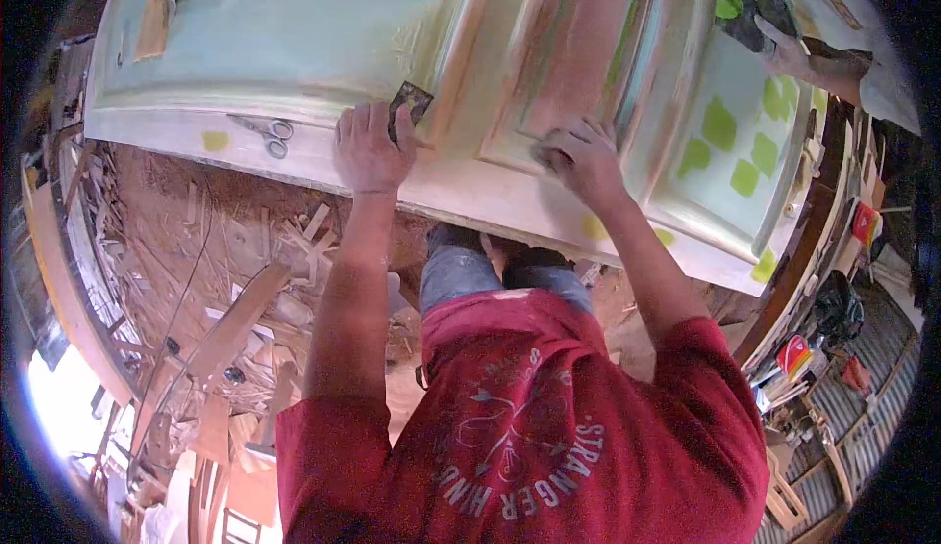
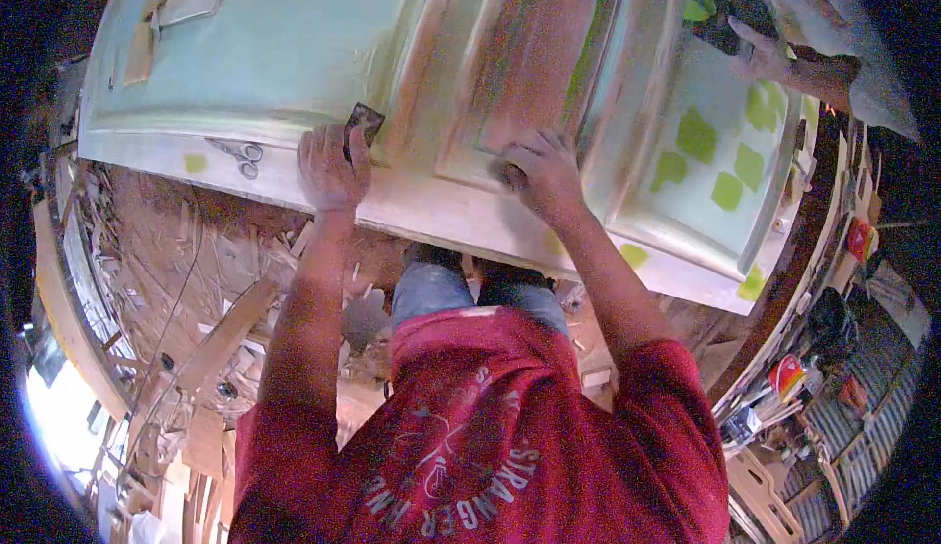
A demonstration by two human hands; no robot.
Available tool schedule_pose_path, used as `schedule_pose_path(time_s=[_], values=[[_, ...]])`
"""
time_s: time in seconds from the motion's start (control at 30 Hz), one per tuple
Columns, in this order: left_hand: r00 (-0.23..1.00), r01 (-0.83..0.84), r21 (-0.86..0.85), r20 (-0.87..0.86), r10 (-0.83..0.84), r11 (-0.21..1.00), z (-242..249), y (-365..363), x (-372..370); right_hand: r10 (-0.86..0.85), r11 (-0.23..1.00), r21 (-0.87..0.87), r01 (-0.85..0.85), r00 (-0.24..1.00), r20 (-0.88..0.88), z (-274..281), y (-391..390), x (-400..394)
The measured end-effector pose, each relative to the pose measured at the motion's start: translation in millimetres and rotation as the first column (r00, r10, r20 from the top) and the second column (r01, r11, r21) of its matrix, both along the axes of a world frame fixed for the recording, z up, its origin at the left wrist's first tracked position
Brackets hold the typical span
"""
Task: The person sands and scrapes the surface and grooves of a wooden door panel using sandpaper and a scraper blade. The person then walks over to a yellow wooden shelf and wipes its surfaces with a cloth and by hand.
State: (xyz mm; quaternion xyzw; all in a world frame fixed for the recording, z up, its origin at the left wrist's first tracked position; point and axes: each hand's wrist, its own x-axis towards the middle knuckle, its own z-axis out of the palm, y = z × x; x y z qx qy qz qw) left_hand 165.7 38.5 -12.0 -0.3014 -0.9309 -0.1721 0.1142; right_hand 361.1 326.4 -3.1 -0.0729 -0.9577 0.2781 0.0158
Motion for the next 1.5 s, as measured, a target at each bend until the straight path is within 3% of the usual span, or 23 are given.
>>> schedule_pose_path(time_s=[0.03,0.13,0.23,0.3,0.43,0.53,0.57,0.67,0.77,0.87,1.0,1.1,1.2,1.23,1.33,1.43,1.5], values=[[1.000,0.008,0.005,-0.003,-0.008,1.000,-1.6,0.5,0.4,0.007,0.999,-0.040,-0.012,0.990,-0.139,-9.7,-12.0,-15.3],[0.999,0.011,0.015,-0.036,-0.010,1.000,2.1,-1.0,-3.6,0.073,0.997,0.010,-0.073,0.997,0.012,-3.6,-29.2,-46.2],[0.996,0.037,0.053,-0.084,-0.032,0.998,0.9,1.7,-3.1,0.089,0.995,0.046,-0.088,0.996,-0.031,3.1,-1.4,-11.3],[0.986,0.071,0.094,-0.154,-0.056,0.993,-4.8,-0.1,-4.3,0.111,0.992,0.057,-0.113,0.993,0.037,16.4,23.0,12.0],[0.994,0.057,0.068,-0.097,-0.050,0.996,-8.6,-1.4,-5.2,0.234,0.961,0.099,-0.258,0.950,0.207,28.6,45.2,9.0],[0.996,0.070,0.096,-0.064,-0.064,0.993,-3.1,0.0,-6.1,-0.139,0.977,-0.113,0.179,0.944,0.298,79.7,56.6,-13.0],[0.995,0.074,0.075,-0.070,-0.069,0.994,-3.5,-1.1,-5.9,-0.137,0.977,-0.120,0.177,0.948,0.286,91.4,58.0,-15.2],[0.995,0.069,0.095,-0.081,-0.061,0.993,-6.0,0.2,-5.6,-0.047,0.991,-0.096,0.090,0.925,0.377,75.2,48.9,-4.4],[0.997,0.067,0.071,-0.033,-0.065,0.995,-1.1,0.7,-3.5,0.062,0.997,0.038,-0.072,0.976,0.209,31.6,28.0,10.0],[0.996,0.067,0.088,-0.062,-0.061,0.994,-1.9,0.2,-6.8,0.034,0.977,0.154,-0.146,0.826,0.563,46.0,41.4,9.1],[0.996,0.074,0.109,-0.049,-0.069,0.991,-5.5,0.9,-5.4,0.181,0.943,0.100,-0.318,0.739,0.649,88.0,51.0,-23.7],[0.998,0.059,0.055,-0.031,-0.058,0.997,-9.6,-4.1,-5.2,0.017,1.000,-0.025,-0.008,0.914,0.406,71.7,40.7,-7.6],[0.994,0.076,0.092,-0.079,-0.069,0.993,-9.6,-1.5,-7.1,0.050,0.994,0.078,-0.078,0.950,0.308,41.9,19.8,22.7],[0.996,0.065,0.074,-0.061,-0.060,0.995,-7.9,-1.6,-8.6,0.024,0.995,0.075,-0.060,0.908,0.418,68.4,12.7,12.0],[0.998,0.059,0.034,-0.001,-0.059,0.998,-2.2,0.0,-6.6,-0.082,0.993,0.119,0.025,0.862,0.500,67.2,18.1,24.0],[0.998,0.058,0.022,0.020,-0.058,0.998,-0.6,-2.8,-1.8,-0.098,0.979,0.204,0.004,0.886,0.453,40.6,11.0,26.0],[0.999,0.051,0.037,-0.010,-0.051,0.998,-2.4,0.9,-3.0,-0.119,0.990,0.125,0.071,0.896,0.428,47.3,16.4,28.6]])
